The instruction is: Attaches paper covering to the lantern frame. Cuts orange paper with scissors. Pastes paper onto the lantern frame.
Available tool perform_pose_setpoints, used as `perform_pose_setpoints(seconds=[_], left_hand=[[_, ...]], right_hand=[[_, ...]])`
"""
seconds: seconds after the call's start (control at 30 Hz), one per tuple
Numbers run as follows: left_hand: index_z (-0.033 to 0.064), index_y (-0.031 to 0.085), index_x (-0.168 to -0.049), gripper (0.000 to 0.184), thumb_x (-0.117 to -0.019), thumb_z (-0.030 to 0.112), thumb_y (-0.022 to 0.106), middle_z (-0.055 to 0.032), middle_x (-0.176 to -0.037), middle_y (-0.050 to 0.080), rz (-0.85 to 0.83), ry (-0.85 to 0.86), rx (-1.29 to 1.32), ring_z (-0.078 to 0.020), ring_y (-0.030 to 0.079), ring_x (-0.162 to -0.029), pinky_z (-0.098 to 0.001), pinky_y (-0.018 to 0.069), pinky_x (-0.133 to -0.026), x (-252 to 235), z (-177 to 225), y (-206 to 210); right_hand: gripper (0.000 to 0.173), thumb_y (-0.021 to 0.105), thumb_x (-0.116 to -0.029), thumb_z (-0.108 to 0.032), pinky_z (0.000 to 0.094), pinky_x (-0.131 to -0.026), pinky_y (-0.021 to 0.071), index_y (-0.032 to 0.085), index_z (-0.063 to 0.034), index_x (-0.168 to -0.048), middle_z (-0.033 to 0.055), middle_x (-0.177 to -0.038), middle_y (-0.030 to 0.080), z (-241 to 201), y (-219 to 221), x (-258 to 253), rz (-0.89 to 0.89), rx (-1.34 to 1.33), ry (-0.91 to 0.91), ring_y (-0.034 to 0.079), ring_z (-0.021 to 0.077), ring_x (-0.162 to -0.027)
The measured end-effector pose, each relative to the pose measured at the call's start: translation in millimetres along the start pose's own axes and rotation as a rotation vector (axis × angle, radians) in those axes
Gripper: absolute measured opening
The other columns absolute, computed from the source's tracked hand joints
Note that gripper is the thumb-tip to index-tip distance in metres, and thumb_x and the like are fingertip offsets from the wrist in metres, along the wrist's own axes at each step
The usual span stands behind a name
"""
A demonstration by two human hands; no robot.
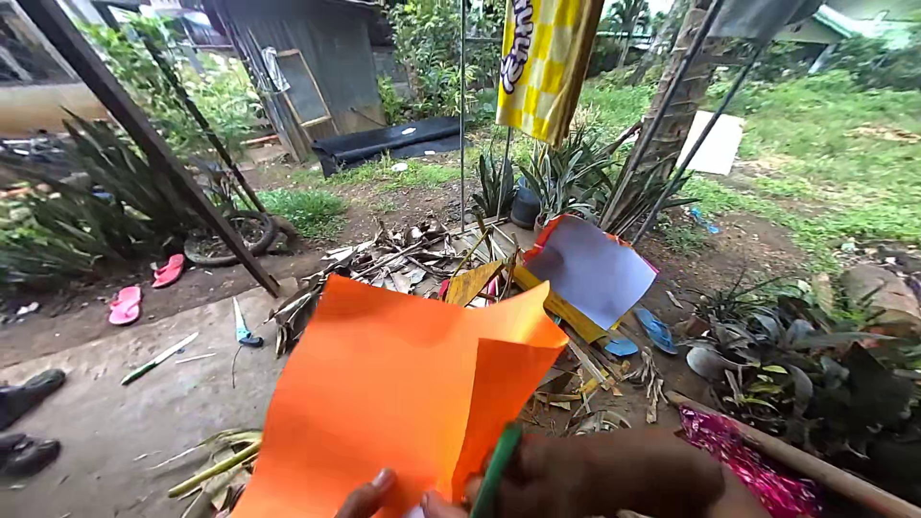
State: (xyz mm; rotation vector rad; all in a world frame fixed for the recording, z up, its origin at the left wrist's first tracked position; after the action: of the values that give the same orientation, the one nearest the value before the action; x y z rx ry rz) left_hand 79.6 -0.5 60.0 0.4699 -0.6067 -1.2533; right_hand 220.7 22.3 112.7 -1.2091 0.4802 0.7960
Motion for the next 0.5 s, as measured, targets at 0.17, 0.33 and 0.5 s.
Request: perform_pose_setpoints(seconds=[0.17,0.33,0.5], left_hand=[[0.0066,0.070,-0.097,0.026,-0.1009,0.003,0.045,-0.0066,-0.091,0.077,0.175,0.384,0.190,-0.0163,0.076,-0.086,-0.0368,0.0647,-0.080,-26,-9,-18],[0.0073,0.063,-0.108,0.013,-0.0966,0.015,0.064,-0.0020,-0.095,0.076,0.289,0.780,0.098,-0.0167,0.076,-0.088,-0.0402,0.0651,-0.081,-55,-4,-43],[0.0135,0.062,-0.108,0.024,-0.0933,0.029,0.072,0.0087,-0.095,0.075,0.388,0.924,-0.007,-0.0083,0.073,-0.091,-0.0350,0.0631,-0.085,-62,5,-62]], right_hand=[[0.021,0.053,-0.1062,-0.030,0.0317,-0.104,0.0390,0.055,-0.0291,-0.127,-0.0059,-0.128,0.066,24,36,24,0.148,0.175,0.322,0.060,0.0126,-0.113],[0.037,0.073,-0.0943,-0.040,0.0296,-0.093,0.0530,0.055,-0.0279,-0.125,-0.0062,-0.123,0.071,31,48,58,0.332,-0.180,0.707,0.068,0.0107,-0.108],[0.043,0.079,-0.0898,-0.032,0.0188,-0.067,0.0557,0.065,-0.0111,-0.124,-0.0030,-0.088,0.071,32,82,96,0.170,-0.953,1.117,0.065,-0.0003,-0.076]])
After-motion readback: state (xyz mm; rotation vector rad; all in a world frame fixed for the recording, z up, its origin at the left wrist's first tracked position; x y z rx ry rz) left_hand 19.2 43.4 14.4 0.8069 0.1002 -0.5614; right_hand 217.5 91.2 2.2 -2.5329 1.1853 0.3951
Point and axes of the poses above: each hand's wrist, its own x-axis away from the middle knuckle, its own y-axis out of the palm, z = x × y, the point moved 7 cm from there along -x, towards the middle knuckle
